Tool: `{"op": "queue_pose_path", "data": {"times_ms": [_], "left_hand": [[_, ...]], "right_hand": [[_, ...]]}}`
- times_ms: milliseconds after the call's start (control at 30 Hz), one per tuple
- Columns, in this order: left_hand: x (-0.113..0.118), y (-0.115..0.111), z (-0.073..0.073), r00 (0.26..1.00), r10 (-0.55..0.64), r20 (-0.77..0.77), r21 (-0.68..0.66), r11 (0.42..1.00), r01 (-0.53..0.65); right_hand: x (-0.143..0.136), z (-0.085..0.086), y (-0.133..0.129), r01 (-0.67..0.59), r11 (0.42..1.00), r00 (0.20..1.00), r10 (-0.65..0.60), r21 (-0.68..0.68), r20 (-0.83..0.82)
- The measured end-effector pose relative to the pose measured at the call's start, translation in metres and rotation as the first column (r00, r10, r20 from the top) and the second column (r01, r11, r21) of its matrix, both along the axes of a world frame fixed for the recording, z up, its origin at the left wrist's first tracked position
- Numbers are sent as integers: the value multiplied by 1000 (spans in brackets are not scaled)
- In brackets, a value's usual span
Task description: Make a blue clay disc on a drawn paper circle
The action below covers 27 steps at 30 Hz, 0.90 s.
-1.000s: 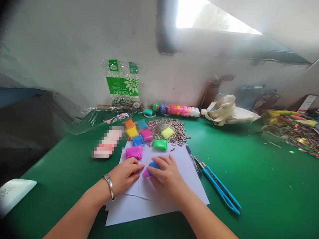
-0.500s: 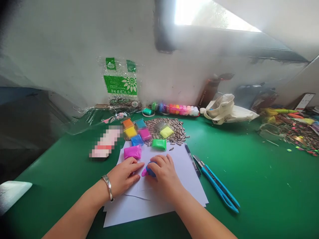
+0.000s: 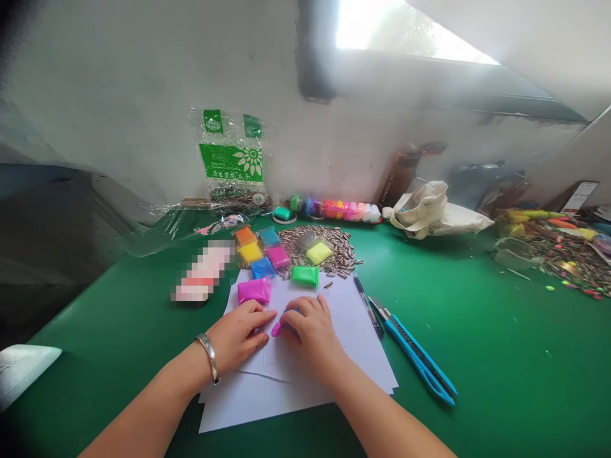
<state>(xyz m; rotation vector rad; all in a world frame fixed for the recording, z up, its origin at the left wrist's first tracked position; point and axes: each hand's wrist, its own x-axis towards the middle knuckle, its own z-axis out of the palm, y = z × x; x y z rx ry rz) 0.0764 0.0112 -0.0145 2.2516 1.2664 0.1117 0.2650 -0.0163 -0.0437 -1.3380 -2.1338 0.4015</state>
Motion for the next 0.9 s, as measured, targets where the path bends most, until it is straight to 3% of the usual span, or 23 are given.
{"op": "queue_pose_path", "data": {"times_ms": [100, 200, 400, 600, 800, 900], "left_hand": [[-1, 0, 0, 1000, -7, 9, -5, 1000, 7], [-1, 0, -1, 1000, -14, 15, -9, 1000, 14], [0, 1, -1, 1000, 2, 10, -25, 1000, -2], [0, 0, -1, 1000, -4, 17, 6, 1000, 3], [-1, 0, -2, 1000, -2, 11, 11, 1000, 2], [-1, 0, -2, 1000, -6, 16, 22, 1000, 5]], "right_hand": [[7, -5, 1, -32, 997, 995, 39, 70, -91], [11, -8, 0, -90, 990, 993, 97, 109, -67], [12, -9, 0, -154, 986, 988, 153, 60, 27], [19, 0, 2, -132, 990, 987, 137, 55, -87], [21, 11, -3, -224, 974, 972, 225, -24, 63], [24, 11, -1, -203, 979, 979, 203, -1, -30]]}}
